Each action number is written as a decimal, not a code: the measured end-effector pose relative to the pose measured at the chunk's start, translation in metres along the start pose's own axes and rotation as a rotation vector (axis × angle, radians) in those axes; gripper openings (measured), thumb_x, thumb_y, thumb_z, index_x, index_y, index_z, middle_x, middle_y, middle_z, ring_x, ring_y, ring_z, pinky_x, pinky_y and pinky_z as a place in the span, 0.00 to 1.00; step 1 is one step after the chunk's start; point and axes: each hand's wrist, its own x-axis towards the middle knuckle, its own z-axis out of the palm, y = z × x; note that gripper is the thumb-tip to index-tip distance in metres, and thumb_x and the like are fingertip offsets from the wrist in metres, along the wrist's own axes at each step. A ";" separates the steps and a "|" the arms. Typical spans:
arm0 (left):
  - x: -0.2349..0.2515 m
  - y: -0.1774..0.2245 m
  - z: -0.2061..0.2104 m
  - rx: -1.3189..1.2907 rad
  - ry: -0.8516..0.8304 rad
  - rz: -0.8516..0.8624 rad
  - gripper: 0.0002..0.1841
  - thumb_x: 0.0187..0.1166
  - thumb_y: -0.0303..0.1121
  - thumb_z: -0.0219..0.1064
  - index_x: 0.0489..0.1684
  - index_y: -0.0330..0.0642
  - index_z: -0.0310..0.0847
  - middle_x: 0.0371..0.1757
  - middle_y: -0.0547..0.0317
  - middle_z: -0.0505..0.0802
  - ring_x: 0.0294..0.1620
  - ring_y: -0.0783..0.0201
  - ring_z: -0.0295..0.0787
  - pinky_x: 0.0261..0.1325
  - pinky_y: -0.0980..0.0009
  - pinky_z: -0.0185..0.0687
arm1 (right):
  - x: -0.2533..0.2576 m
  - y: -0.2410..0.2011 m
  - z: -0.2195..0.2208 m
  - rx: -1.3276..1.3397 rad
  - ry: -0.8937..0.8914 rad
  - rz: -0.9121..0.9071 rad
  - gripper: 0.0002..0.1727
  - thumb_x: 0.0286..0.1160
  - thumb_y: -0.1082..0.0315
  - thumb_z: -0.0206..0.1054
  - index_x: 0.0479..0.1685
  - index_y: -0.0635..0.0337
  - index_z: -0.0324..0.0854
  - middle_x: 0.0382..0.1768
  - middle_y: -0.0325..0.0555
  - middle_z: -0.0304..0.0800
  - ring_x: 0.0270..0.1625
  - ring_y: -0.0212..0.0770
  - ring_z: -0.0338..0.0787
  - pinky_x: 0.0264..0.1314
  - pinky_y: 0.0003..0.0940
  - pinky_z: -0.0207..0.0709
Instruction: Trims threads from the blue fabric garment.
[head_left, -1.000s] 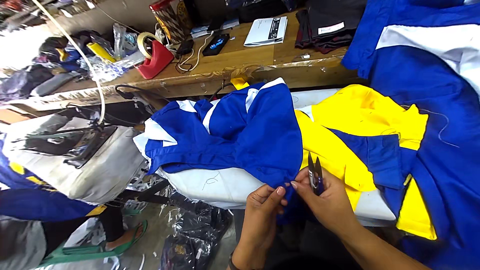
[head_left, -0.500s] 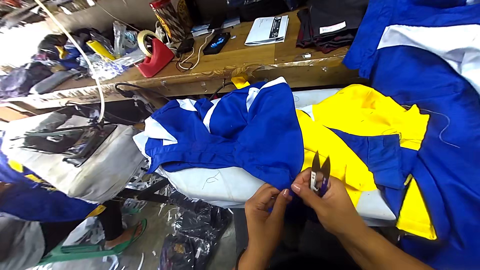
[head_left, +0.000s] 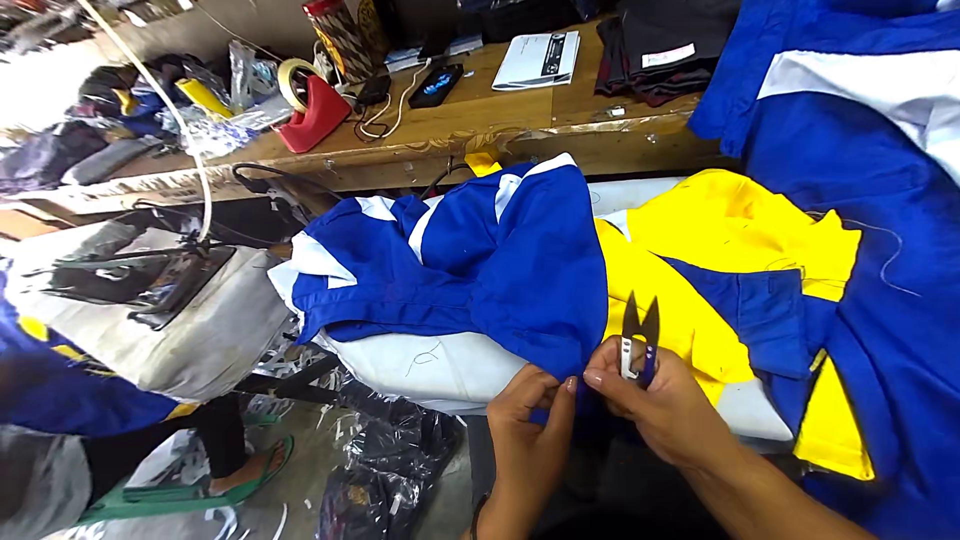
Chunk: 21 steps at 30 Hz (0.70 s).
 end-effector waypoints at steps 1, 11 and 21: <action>0.001 0.000 -0.002 -0.039 -0.006 -0.048 0.07 0.75 0.21 0.66 0.27 0.30 0.87 0.31 0.62 0.89 0.28 0.80 0.84 0.32 0.85 0.83 | 0.002 -0.001 -0.003 0.044 -0.022 0.043 0.03 0.73 0.72 0.70 0.37 0.52 0.84 0.17 0.20 0.75 0.17 0.15 0.68 0.19 0.11 0.61; 0.008 0.006 -0.008 -0.573 -0.008 -0.537 0.11 0.81 0.22 0.60 0.29 0.39 0.87 0.19 0.70 0.82 0.19 0.82 0.71 0.23 0.86 0.66 | -0.016 -0.002 -0.031 -0.823 0.130 -0.406 0.22 0.78 0.47 0.71 0.49 0.58 0.90 0.36 0.35 0.89 0.35 0.18 0.81 0.35 0.12 0.71; 0.006 0.011 -0.005 -0.569 -0.012 -0.507 0.11 0.81 0.21 0.61 0.28 0.37 0.87 0.17 0.69 0.83 0.17 0.82 0.73 0.23 0.87 0.69 | -0.014 -0.004 -0.035 -0.992 0.152 -0.552 0.18 0.80 0.49 0.70 0.43 0.55 0.94 0.37 0.41 0.95 0.38 0.30 0.89 0.39 0.25 0.76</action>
